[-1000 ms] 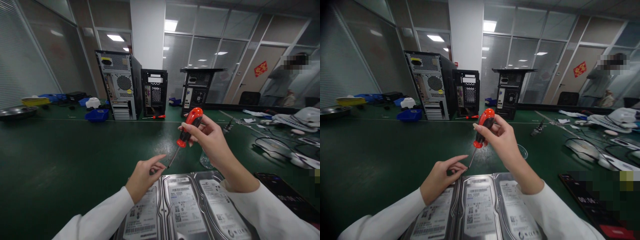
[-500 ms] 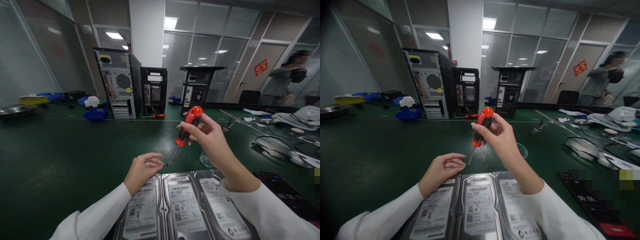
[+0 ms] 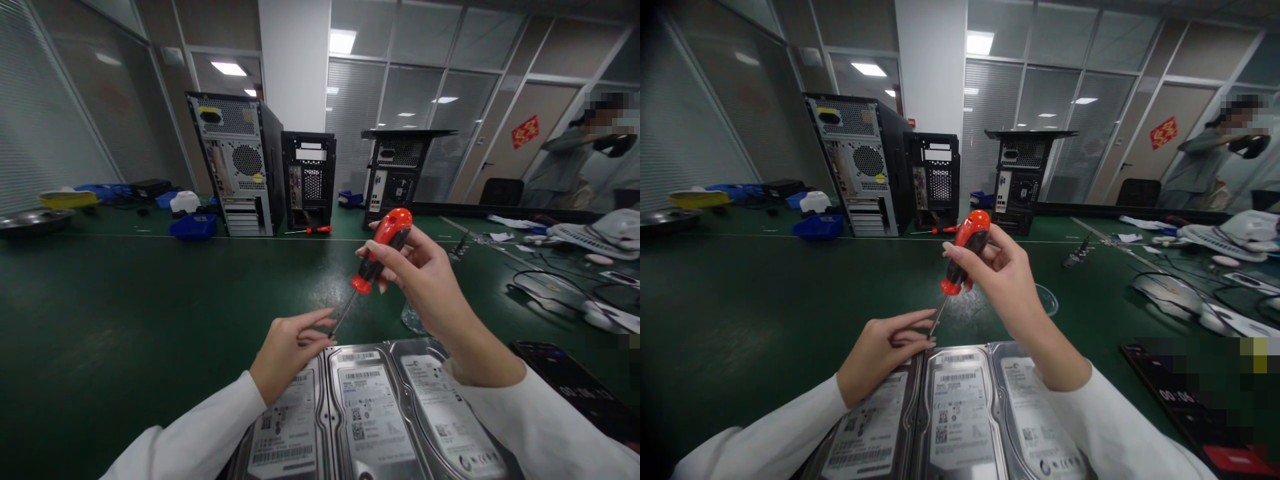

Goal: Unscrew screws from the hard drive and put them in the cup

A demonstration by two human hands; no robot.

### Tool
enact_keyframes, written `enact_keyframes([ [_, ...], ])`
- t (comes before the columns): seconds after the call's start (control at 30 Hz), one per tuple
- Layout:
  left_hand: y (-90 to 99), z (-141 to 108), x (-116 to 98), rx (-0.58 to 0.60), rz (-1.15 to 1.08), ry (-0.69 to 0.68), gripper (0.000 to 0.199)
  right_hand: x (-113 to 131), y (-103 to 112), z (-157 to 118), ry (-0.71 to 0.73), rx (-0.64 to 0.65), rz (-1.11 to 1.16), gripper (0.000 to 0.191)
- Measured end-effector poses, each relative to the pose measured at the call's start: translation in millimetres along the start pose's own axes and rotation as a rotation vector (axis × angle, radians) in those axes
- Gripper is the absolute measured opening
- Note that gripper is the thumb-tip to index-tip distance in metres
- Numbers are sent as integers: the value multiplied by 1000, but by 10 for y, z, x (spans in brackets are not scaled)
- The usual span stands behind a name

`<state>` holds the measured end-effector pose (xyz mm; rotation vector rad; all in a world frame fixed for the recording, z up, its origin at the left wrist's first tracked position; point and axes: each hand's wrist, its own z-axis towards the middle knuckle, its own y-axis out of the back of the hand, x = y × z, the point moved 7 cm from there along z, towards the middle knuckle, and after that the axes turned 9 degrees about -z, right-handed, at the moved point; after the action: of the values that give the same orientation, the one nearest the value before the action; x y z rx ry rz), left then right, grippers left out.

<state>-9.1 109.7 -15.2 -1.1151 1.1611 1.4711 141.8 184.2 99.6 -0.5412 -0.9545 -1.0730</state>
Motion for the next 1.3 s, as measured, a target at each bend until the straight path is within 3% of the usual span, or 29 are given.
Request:
enact_keyframes([
  [0.2, -11, -104, -56, 12, 52, -143, 51, 5, -104, -53, -2, 60, -41, 32],
  [0.6, 55, -167, -90, -75, -144, -162, 48, 57, -182, -125, 12, 104, 28, 31],
  [0.8, 56, -77, -38, -49, -82, -99, 41, 93, -233, -140, 31, 151, 38, 30],
  [0.97, 15, 20, -2, 0, 38, 14, 41, 138, -131, -117, 57, 116, -33, 31],
  [1.3, -17, 100, 220, 38, -60, 217, 67, 81, -150, -79, 48, 81, -66, 29],
])
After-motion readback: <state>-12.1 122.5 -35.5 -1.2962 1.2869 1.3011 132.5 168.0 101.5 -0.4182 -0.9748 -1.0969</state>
